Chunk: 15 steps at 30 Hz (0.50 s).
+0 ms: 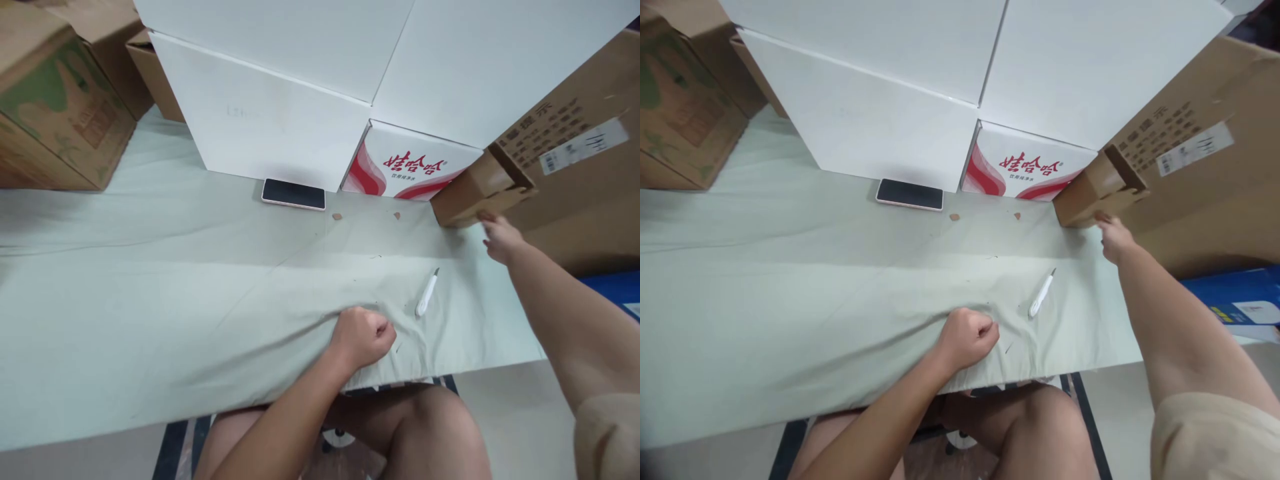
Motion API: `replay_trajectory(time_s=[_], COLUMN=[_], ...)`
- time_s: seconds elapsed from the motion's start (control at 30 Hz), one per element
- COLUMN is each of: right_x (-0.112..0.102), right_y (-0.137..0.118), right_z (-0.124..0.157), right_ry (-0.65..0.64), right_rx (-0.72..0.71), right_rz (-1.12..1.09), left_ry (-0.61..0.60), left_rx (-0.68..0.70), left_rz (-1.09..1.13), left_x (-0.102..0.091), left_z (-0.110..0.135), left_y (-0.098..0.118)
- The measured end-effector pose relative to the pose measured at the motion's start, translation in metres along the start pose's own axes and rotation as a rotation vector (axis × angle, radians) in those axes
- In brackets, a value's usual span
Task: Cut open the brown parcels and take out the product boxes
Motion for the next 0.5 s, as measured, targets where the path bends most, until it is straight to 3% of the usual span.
replay_trajectory(time_s=[0.1,0.23,0.37,0.5], right_x=[0.017,0.028,0.037,0.061], right_y=[-0.023,-0.071,-0.133,-0.217], right_z=[0.017,0.044,0.075,0.118], right_ry=[-0.338,-0.501,-0.62,-0.655], right_rx=[0.111,0.078,-0.167,-0.509], right_rz=[-0.05,-0.025,0.048,0.141], left_ry=[-0.005,0.03,0.088,0.162], left_rx=[0.0,0.011,-0.006,-0.041], left_rz=[0.013,0.014,0.044,0.089], left_x=[-0.002,-0.008,-0.017,-0.03], left_z=[0.0,0.002,0.011,0.024], left_y=[0.0,0.003,0.01,0.011])
Point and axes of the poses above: each hand's wrist, its own z-axis away from the middle knuckle, its own x-axis out of the palm, y = z × x, the point moved 3 cm from there along -z, towards the middle knuckle, and after that the axes turned 2 degrees about -z, right-handed, at the moved point
